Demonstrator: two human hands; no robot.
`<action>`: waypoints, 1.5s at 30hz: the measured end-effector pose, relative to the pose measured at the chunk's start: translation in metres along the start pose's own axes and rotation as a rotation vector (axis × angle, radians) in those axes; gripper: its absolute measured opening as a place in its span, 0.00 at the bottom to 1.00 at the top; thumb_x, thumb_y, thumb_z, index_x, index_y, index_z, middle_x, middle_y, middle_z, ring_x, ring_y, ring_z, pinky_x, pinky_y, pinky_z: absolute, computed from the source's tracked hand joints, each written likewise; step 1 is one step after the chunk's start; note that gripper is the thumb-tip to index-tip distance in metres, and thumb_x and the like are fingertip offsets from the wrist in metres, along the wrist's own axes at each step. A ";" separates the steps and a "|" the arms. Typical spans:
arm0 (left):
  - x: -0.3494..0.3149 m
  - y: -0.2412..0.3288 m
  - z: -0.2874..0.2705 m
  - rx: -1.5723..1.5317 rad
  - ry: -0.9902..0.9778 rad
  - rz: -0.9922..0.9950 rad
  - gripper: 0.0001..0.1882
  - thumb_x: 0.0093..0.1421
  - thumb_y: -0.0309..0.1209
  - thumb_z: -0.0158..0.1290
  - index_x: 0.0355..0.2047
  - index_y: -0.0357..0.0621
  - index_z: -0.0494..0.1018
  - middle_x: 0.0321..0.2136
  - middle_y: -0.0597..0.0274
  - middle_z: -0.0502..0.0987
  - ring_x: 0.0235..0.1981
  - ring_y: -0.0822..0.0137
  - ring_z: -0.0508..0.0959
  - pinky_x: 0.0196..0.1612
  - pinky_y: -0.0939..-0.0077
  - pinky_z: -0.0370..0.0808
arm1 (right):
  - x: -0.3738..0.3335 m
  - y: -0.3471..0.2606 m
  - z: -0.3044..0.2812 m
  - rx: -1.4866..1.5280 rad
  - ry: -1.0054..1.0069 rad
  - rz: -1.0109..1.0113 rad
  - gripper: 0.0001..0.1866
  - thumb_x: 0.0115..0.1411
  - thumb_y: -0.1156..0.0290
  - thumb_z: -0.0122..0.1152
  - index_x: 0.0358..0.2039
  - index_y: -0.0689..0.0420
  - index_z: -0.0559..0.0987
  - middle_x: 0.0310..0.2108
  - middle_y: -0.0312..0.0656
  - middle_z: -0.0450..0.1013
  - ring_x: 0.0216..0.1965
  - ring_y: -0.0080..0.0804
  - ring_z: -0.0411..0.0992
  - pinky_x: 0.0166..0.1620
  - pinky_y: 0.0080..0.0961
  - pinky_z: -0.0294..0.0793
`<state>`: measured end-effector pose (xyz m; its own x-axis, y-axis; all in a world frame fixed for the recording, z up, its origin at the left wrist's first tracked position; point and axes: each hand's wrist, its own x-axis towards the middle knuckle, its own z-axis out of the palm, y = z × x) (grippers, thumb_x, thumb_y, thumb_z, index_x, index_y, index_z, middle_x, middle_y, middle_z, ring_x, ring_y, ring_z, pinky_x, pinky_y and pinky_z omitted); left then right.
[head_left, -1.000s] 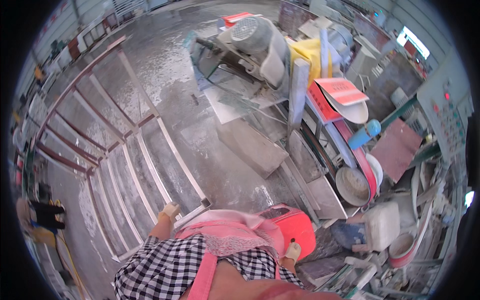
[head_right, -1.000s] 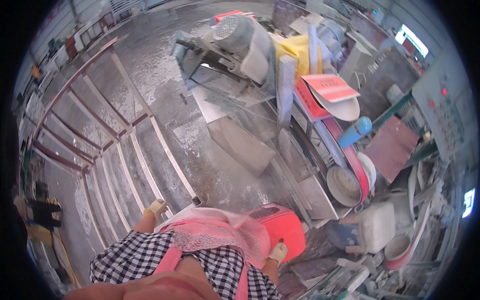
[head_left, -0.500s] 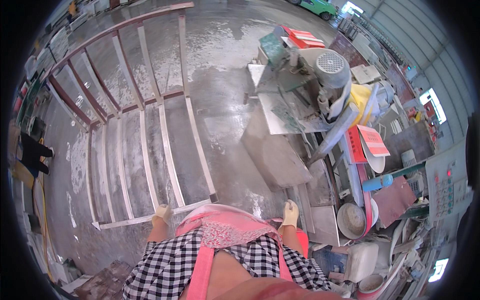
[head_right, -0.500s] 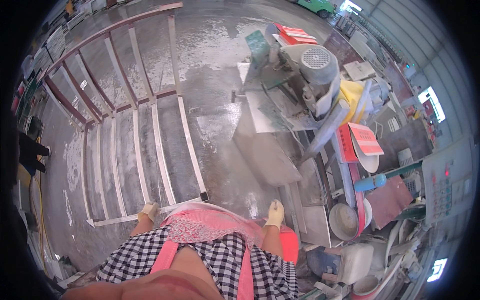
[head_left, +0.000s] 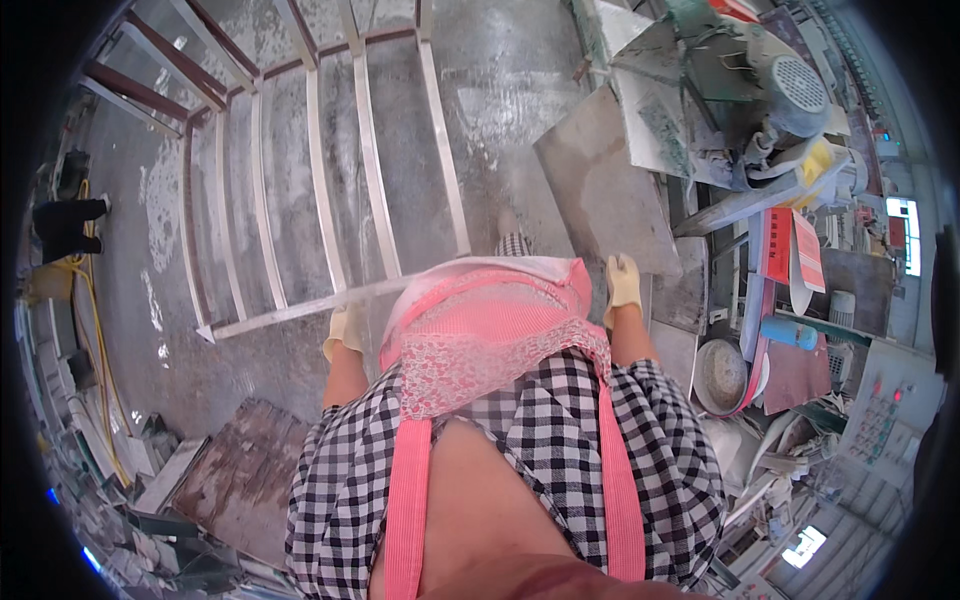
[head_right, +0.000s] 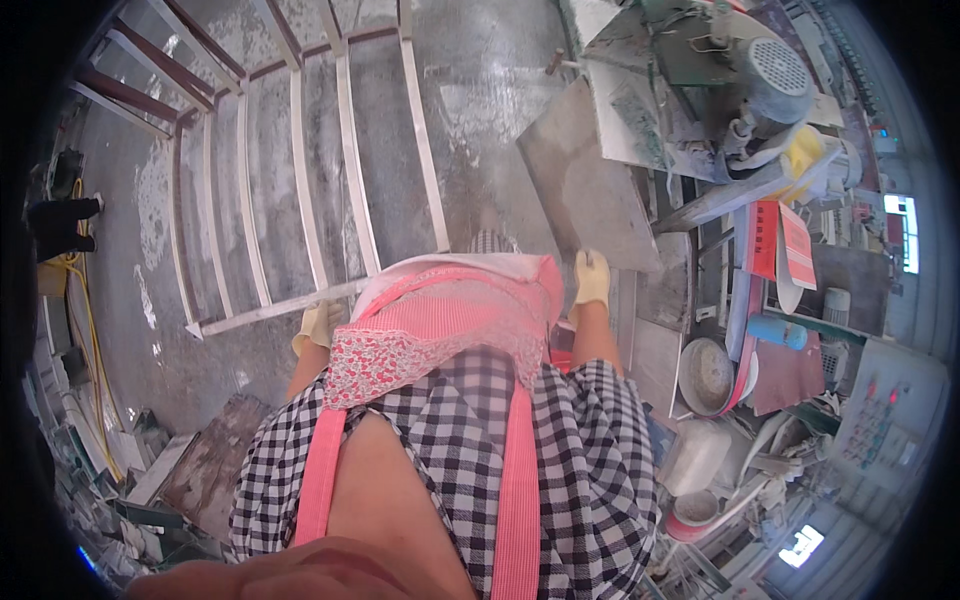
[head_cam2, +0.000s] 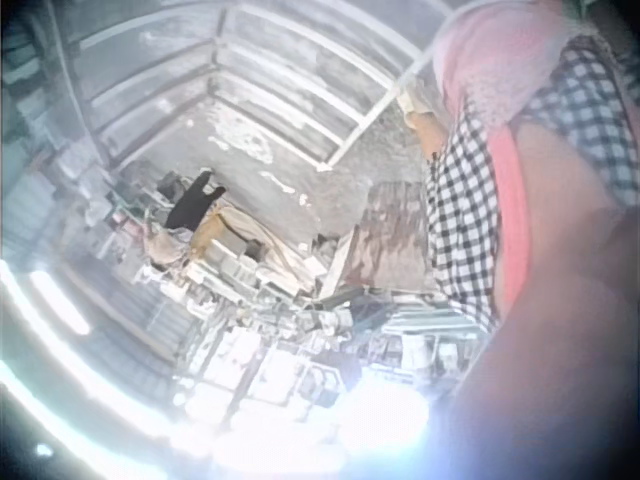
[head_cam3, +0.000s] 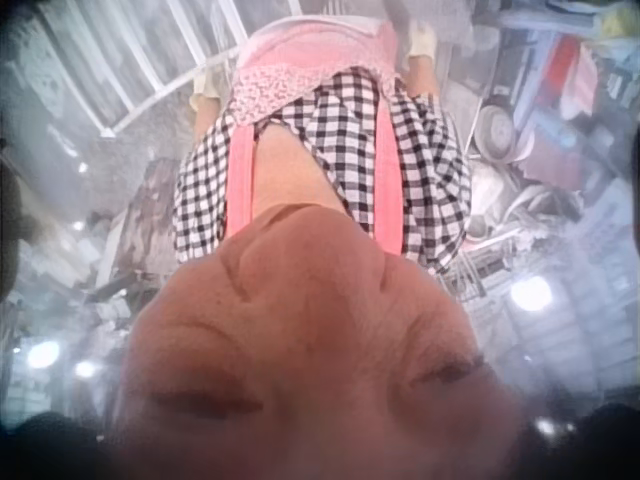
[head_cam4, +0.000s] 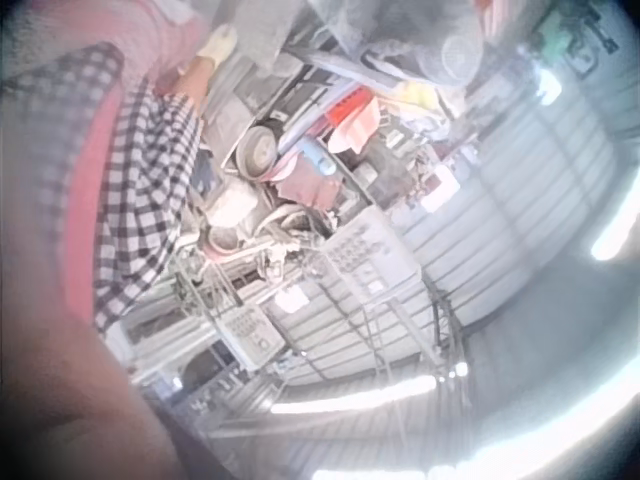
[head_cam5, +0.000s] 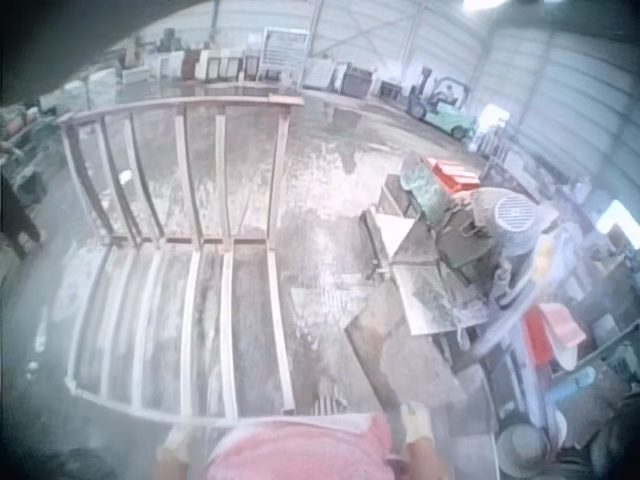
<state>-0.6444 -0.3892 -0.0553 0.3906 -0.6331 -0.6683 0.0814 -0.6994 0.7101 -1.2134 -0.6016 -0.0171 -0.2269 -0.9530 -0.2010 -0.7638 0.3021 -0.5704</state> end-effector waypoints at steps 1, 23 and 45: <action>-0.005 0.000 0.003 -0.175 0.000 -0.133 0.21 0.65 0.44 0.46 0.43 0.37 0.72 0.36 0.49 0.80 0.38 0.56 0.79 0.38 0.60 0.76 | 0.015 -0.010 0.001 -0.085 -0.017 -0.097 0.16 0.60 0.61 0.56 0.37 0.63 0.77 0.31 0.41 0.75 0.33 0.30 0.69 0.41 0.28 0.69; 0.017 0.170 0.106 -0.172 0.350 -0.568 0.18 0.67 0.36 0.44 0.20 0.42 0.70 0.18 0.65 0.74 0.17 0.76 0.68 0.22 0.76 0.66 | 0.341 -0.265 0.230 0.376 -0.626 -0.010 0.15 0.60 0.63 0.52 0.36 0.62 0.79 0.34 0.49 0.77 0.39 0.43 0.75 0.43 0.33 0.72; 0.047 0.298 0.163 0.140 0.325 -0.668 0.30 0.67 0.53 0.39 0.26 0.37 0.73 0.16 0.61 0.74 0.15 0.70 0.68 0.19 0.75 0.62 | 0.404 -0.227 0.182 0.324 -0.535 0.019 0.13 0.56 0.62 0.51 0.26 0.58 0.76 0.27 0.54 0.73 0.30 0.52 0.72 0.34 0.42 0.70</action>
<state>-0.7511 -0.6813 0.0892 0.5516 0.0547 -0.8323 0.2873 -0.9493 0.1280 -1.0214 -1.0505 -0.1136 0.1596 -0.8286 -0.5366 -0.5212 0.3910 -0.7587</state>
